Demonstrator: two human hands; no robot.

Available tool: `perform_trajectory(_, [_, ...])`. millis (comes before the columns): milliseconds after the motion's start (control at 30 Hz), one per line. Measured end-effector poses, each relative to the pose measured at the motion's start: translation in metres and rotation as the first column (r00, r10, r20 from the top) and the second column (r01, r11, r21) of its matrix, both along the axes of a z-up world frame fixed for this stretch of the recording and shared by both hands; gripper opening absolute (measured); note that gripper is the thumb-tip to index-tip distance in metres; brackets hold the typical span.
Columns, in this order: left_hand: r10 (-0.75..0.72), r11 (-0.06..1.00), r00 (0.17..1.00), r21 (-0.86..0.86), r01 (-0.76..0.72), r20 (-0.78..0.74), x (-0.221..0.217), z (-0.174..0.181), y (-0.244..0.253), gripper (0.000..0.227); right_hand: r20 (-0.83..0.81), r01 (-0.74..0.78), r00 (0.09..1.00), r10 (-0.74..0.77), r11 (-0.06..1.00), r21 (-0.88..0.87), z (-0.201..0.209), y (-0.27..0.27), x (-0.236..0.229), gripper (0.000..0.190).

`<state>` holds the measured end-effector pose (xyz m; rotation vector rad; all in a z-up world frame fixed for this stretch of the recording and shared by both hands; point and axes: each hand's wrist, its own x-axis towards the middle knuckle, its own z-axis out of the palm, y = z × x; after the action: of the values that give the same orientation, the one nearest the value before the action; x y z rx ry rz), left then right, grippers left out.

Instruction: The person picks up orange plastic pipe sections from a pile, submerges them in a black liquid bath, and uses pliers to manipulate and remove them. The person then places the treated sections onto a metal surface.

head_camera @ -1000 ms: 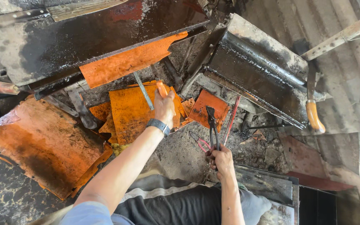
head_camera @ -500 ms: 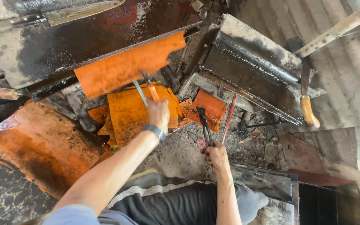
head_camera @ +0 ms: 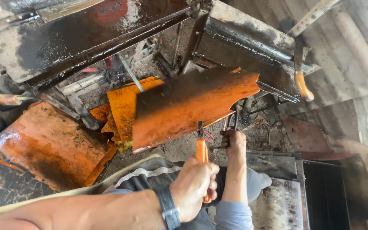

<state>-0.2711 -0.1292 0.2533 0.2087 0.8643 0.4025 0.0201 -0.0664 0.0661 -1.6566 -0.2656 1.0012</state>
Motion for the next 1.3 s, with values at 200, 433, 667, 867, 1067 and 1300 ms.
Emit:
perform_trajectory(200, [-0.128,0.979,0.976,-0.136,0.153,0.177,0.002,-0.031,0.025,0.021,-0.102,0.145,0.985,-0.139,0.988,0.057,-0.013,-0.019,0.029,0.013])
perform_trajectory(433, [-0.295,0.948,0.955,-0.117,0.297,0.033,-0.094,-0.136,0.086,0.024,-0.034,0.093,0.995,-0.095,0.994,-0.063,0.009,-0.038,0.018,0.016])
perform_trajectory(667, [-0.115,0.989,0.924,-0.13,0.072,-0.364,-0.071,-0.297,0.074,0.017,0.014,0.004,1.0,-0.002,0.991,-0.134,0.013,-0.03,-0.007,0.017])
perform_trajectory(867, [-0.011,0.998,0.926,-0.065,-0.015,-0.378,-0.033,-0.387,0.117,0.018,0.036,-0.036,0.998,0.045,0.971,-0.238,-0.002,-0.03,-0.002,0.016])
perform_trajectory(1067, [0.038,0.983,0.871,0.173,0.054,-0.489,-0.018,-0.458,0.158,0.004,0.053,-0.047,0.996,0.065,0.957,-0.285,-0.001,-0.025,-0.002,0.016])
perform_trajectory(1300, [0.108,0.963,0.812,0.263,0.059,-0.574,0.013,-0.511,0.132,0.033,0.077,-0.007,0.996,0.034,0.948,-0.319,0.003,-0.032,-0.006,0.015])
